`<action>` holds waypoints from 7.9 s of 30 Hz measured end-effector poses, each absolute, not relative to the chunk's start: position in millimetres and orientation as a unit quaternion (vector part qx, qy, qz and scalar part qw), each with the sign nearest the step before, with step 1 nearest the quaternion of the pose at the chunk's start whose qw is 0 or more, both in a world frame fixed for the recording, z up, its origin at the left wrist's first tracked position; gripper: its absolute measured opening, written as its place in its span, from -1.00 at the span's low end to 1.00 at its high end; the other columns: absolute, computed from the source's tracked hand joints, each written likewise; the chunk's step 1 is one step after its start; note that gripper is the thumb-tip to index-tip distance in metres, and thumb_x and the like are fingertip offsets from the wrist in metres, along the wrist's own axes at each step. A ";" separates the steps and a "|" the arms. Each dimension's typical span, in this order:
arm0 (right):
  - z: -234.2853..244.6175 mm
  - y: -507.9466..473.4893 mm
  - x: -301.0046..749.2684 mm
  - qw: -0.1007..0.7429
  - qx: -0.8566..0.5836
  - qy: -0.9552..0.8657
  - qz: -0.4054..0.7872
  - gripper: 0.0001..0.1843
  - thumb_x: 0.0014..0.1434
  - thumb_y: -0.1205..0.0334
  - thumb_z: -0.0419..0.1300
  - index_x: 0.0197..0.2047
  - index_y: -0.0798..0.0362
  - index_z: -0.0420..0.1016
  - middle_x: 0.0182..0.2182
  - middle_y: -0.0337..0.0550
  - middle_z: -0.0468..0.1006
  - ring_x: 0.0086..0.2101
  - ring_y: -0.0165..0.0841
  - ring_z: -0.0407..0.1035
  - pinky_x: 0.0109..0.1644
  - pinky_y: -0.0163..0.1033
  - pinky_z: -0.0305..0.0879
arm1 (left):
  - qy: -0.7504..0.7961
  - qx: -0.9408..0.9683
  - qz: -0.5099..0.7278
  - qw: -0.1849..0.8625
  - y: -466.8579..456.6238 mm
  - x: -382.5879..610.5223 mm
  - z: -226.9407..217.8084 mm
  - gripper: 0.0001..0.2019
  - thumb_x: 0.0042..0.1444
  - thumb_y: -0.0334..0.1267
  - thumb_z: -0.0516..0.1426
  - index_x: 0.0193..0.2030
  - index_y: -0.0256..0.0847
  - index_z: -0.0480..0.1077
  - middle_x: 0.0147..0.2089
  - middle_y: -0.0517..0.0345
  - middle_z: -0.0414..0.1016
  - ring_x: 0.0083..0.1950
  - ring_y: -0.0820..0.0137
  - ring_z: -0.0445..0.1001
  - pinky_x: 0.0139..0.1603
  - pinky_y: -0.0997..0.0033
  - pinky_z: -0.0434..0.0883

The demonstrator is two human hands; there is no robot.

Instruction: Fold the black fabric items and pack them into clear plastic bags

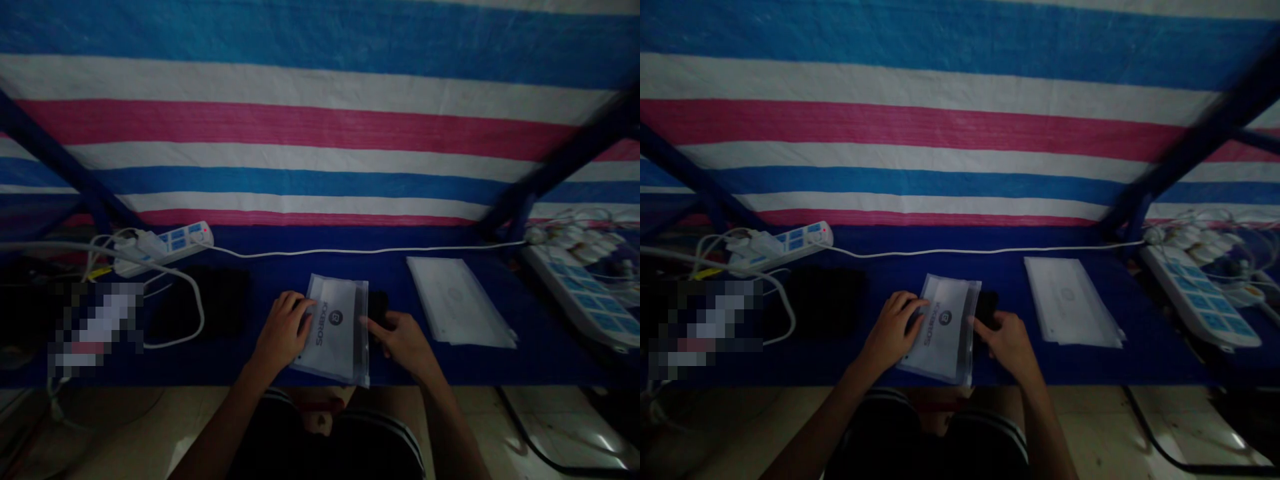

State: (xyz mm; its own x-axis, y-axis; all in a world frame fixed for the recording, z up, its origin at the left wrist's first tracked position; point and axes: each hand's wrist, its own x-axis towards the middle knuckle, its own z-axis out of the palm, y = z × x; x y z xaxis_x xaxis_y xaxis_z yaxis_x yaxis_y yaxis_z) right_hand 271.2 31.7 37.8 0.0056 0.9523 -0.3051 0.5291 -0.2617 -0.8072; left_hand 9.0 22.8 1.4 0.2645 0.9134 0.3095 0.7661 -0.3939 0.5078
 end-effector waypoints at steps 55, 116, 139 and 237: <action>62.3 -23.4 218.6 0.315 -0.493 -0.644 0.493 -0.69 0.36 -0.06 0.20 -0.12 -0.01 0.60 -0.53 -0.31 0.46 -0.54 -0.39 0.38 -0.47 -0.33 0.26 | 0.728 0.537 0.423 0.051 4.0 -117.5 62.4 -0.47 0.24 0.09 0.21 0.24 -0.13 0.37 0.07 -0.06 0.61 0.06 0.00 0.64 0.12 -0.07 0.58; 57.4 -21.2 274.0 0.397 -0.604 -0.515 0.461 -0.38 0.18 -0.23 0.32 0.15 0.01 0.46 -0.36 -0.09 0.73 -0.38 -0.15 0.64 -0.32 -0.11 0.60 | 0.511 0.802 0.264 0.161 -54.5 26.2 8.4 -0.49 0.41 -0.27 0.11 0.46 0.00 0.24 0.28 0.00 0.42 0.38 0.12 0.37 0.52 -0.31 0.23; 34.1 55.6 416.5 0.329 -0.696 -0.628 -0.113 -0.30 0.30 -0.21 0.08 0.26 0.16 0.48 0.14 0.29 0.57 0.15 0.15 0.45 0.23 0.27 0.35 | 0.507 0.819 0.236 0.132 -56.2 31.8 12.3 -0.54 0.36 -0.28 0.13 0.38 -0.06 0.32 0.28 -0.03 0.38 0.39 0.06 0.32 0.53 -0.35 0.18; -5.3 30.1 224.8 0.174 -0.567 -0.802 0.070 -0.19 0.47 -0.23 -0.02 0.56 0.13 0.12 0.53 0.09 0.09 0.52 -0.04 -0.11 0.56 0.22 -0.07 | 0.575 0.802 0.153 0.050 12.5 17.6 3.1 -0.35 0.47 -0.04 0.02 0.61 -0.09 -0.04 0.63 0.06 0.04 0.65 0.02 -0.07 0.59 -0.27 0.02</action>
